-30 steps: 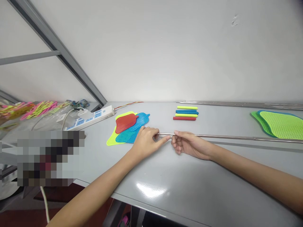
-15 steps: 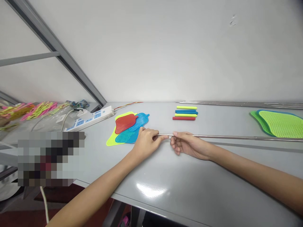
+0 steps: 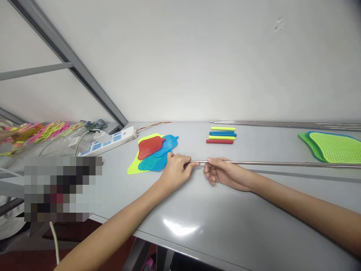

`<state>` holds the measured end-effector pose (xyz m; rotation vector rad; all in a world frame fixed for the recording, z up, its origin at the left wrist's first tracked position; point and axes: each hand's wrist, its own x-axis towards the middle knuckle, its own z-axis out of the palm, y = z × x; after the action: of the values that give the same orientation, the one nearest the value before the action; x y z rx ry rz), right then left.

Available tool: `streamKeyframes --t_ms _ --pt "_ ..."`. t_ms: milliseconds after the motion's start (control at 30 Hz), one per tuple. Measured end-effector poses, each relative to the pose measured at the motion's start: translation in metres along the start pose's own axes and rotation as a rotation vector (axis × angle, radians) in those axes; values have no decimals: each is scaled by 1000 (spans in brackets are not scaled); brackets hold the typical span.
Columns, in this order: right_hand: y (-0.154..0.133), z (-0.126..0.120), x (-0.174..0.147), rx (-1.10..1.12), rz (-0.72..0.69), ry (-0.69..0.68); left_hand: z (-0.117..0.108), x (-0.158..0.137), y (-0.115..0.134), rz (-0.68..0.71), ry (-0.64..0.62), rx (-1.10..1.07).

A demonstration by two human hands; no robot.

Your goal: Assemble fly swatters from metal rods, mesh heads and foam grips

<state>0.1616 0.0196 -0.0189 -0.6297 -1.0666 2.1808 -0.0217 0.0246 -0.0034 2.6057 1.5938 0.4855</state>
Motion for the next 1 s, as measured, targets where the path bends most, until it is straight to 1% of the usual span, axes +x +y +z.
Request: streamKeyframes --t_ms 367,567,767,1000 --pt "0 0 0 3 -6 -22 0 0 1 32 -22 4" --pt "0 1 -1 -23 -19 -41 -1 -2 3 8 -16 -5" --pt "1 2 -2 -41 -28 -52 -3 -4 6 -2 -22 -82" --pt "0 3 -2 -80 -17 -64 -5 -5 9 -62 -33 -113"
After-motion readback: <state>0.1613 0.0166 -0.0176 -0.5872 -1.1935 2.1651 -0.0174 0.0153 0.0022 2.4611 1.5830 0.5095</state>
